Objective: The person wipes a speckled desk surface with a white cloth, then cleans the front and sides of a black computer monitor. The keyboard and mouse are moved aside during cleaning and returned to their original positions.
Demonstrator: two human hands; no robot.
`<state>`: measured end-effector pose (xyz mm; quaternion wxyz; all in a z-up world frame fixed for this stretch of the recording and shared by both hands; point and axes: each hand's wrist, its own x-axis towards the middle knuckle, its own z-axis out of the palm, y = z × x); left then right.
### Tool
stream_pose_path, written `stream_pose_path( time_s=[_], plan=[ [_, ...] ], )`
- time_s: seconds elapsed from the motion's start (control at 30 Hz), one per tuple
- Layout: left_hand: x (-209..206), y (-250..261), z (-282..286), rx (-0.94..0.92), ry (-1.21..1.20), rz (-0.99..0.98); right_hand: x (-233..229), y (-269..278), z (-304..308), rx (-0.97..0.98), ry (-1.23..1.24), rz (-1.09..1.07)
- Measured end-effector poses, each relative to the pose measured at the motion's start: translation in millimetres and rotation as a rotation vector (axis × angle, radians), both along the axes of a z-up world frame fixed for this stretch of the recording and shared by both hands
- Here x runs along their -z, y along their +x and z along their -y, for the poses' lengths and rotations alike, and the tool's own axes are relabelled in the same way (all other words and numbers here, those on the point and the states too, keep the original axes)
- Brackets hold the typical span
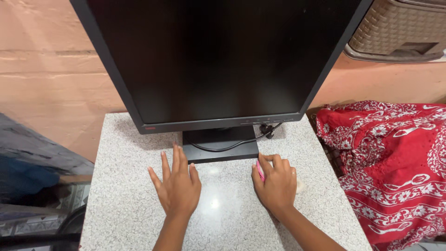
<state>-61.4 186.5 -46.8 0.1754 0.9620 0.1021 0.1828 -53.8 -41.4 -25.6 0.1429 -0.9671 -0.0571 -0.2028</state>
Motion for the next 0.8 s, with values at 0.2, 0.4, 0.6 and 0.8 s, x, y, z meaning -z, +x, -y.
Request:
stream_pose_path(
  time_s=[0.2,0.4,0.6,0.8],
  plan=[
    [-10.0,-2.9,6.3,-0.134,-0.141,-0.177,-2.1,-0.6,-3.8,0.031,-0.034,0.017],
    [-10.4,-8.3,4.3,-0.046,-0.101,-0.081,-11.6,1.6,-7.3,0.048,-0.145,-0.084],
    [-4.2,-9.9,4.8,-0.009,-0.067,-0.049,-15.8,2.2,-11.1,0.097,-0.181,-0.214],
    [-12.7,-9.0,8.0,-0.043,-0.004,0.007,-7.3,-1.3,-5.3,-0.044,-0.138,0.035]
  ],
)
